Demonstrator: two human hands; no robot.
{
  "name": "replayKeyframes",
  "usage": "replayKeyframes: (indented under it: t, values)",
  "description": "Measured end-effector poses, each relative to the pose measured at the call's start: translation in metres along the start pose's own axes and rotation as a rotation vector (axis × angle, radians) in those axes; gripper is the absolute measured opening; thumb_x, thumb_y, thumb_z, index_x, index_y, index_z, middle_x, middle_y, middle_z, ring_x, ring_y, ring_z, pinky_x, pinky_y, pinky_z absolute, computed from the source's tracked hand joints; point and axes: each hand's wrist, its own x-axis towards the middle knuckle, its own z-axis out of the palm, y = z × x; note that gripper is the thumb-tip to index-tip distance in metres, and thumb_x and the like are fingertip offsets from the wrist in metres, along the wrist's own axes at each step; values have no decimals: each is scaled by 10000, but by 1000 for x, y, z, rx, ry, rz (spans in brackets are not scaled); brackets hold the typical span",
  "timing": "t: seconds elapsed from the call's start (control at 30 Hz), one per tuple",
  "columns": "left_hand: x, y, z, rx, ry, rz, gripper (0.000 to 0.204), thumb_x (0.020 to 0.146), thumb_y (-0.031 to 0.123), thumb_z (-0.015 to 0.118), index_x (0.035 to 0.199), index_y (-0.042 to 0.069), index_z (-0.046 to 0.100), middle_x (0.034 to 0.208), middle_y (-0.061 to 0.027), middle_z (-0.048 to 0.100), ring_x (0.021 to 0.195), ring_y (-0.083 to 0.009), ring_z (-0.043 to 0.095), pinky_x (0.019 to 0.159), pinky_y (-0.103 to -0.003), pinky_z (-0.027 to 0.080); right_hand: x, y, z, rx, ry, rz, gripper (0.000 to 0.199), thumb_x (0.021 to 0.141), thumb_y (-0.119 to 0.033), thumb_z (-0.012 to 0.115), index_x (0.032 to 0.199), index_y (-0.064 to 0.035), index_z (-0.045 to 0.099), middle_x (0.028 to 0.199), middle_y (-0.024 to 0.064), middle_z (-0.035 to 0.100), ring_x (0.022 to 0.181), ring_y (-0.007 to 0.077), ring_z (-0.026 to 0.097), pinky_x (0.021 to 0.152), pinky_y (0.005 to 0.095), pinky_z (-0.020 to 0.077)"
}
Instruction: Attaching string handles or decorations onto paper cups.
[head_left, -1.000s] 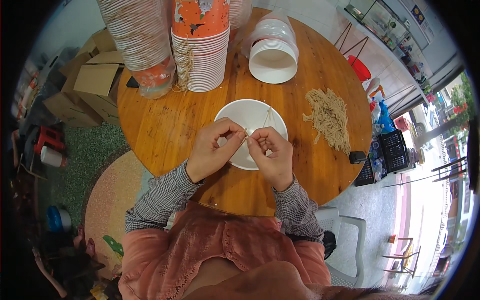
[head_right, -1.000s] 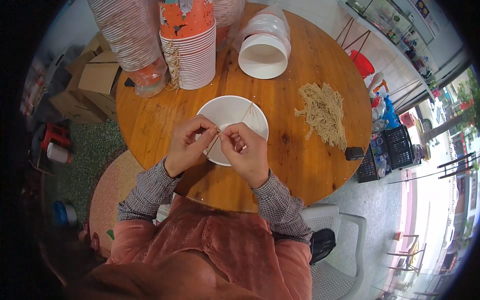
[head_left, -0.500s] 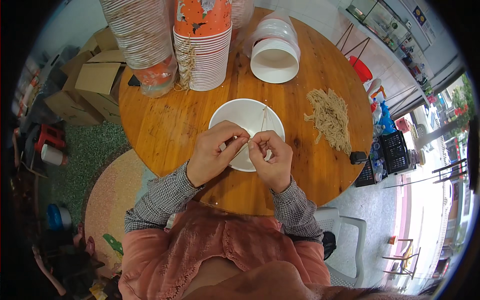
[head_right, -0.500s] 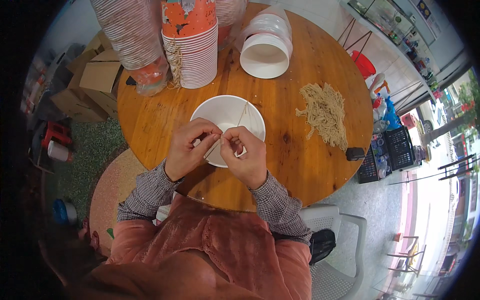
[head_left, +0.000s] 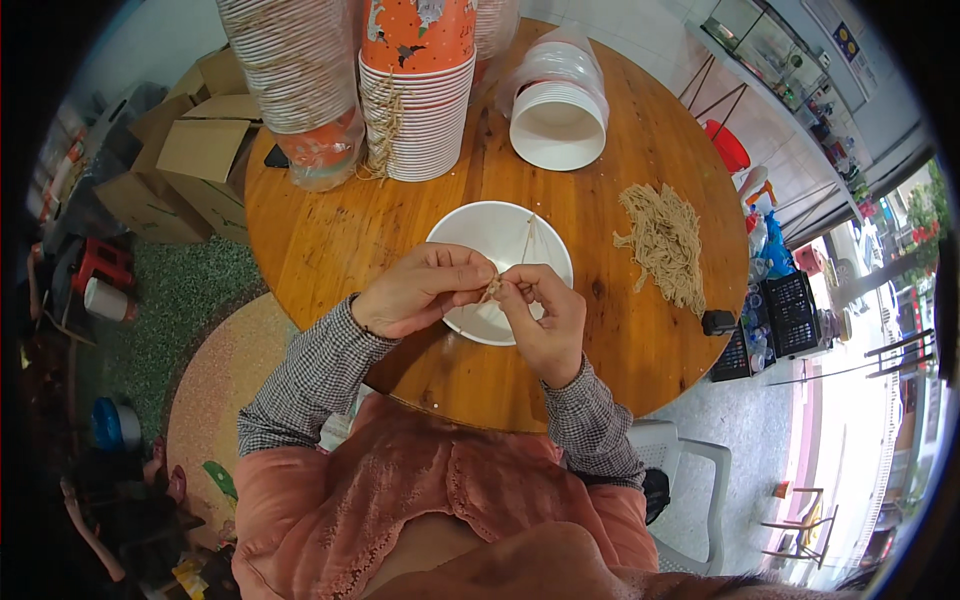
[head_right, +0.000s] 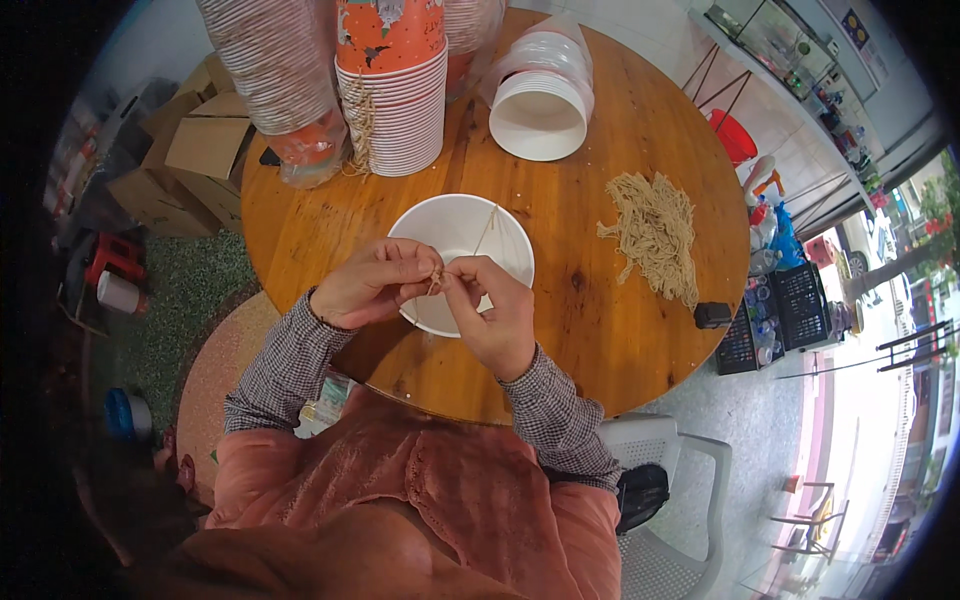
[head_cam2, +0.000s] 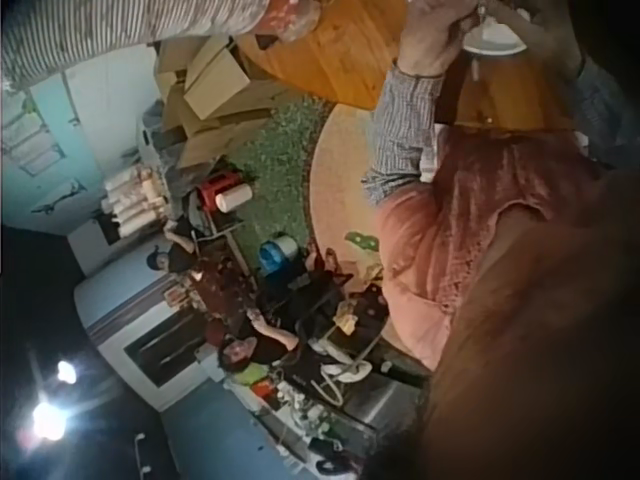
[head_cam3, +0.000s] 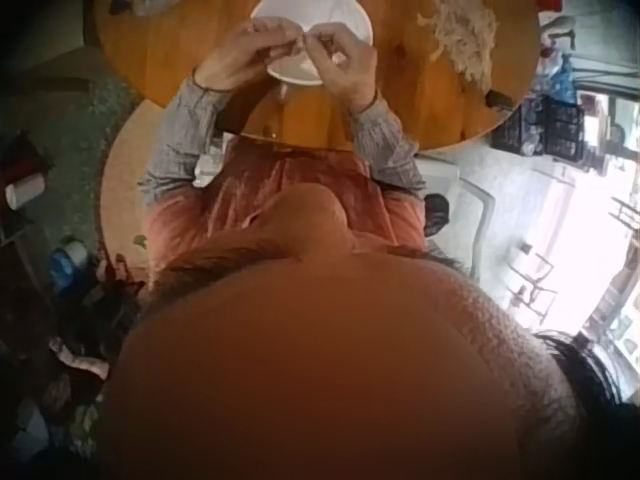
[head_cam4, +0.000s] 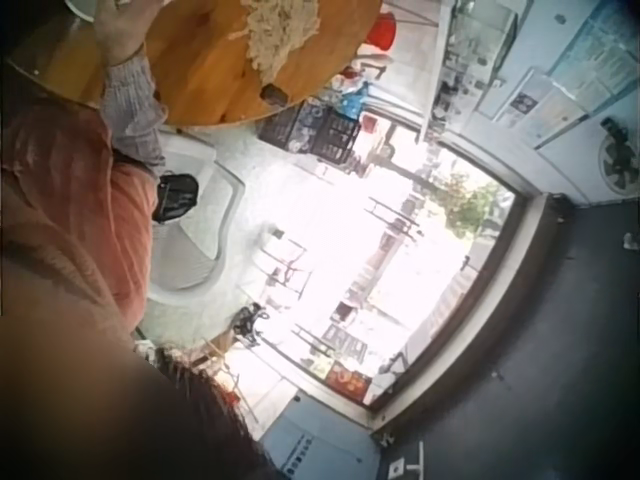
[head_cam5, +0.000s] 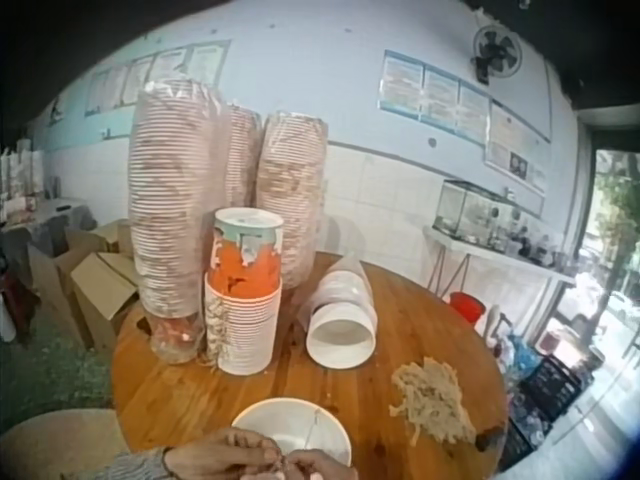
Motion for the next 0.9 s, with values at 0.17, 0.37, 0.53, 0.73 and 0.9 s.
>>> replayKeyframes:
  t: [0.17,0.37,0.53,0.73,0.9]
  values:
    - [-2,1,5,-8,24,39,161,938,113,575,996,-24,635,860,-11,619,710,-43,500,651,-185,421,-2,3,3,-127,73,-127,152,854,17,625,1004,34,610,842,92,697,781,140,678,697,242,518]
    - [-3,-1,9,133,84,122,154,931,122,591,966,-15,652,842,-12,631,704,-44,502,637,-189,422,-1,3,-1,-349,75,-311,123,835,26,636,958,19,642,797,100,700,735,164,698,657,245,527]
    - [-8,1,23,469,178,221,111,910,82,612,898,-23,648,840,1,562,689,-40,504,611,-200,408,0,2,3,-305,138,-324,77,829,-21,642,902,3,646,723,107,663,626,203,666,572,273,513]
    - [-16,-10,29,1222,371,729,56,826,21,633,881,22,635,864,-89,555,798,-224,560,701,-321,445,-3,7,4,-211,157,-240,79,832,-4,626,910,7,621,715,103,659,647,175,677,590,252,517]
    - [-27,-13,35,1419,365,816,67,801,12,636,864,30,622,864,-91,551,840,-284,544,772,-353,427,-4,10,0,-324,134,-213,51,870,6,598,920,17,605,726,88,657,662,140,686,576,234,513]
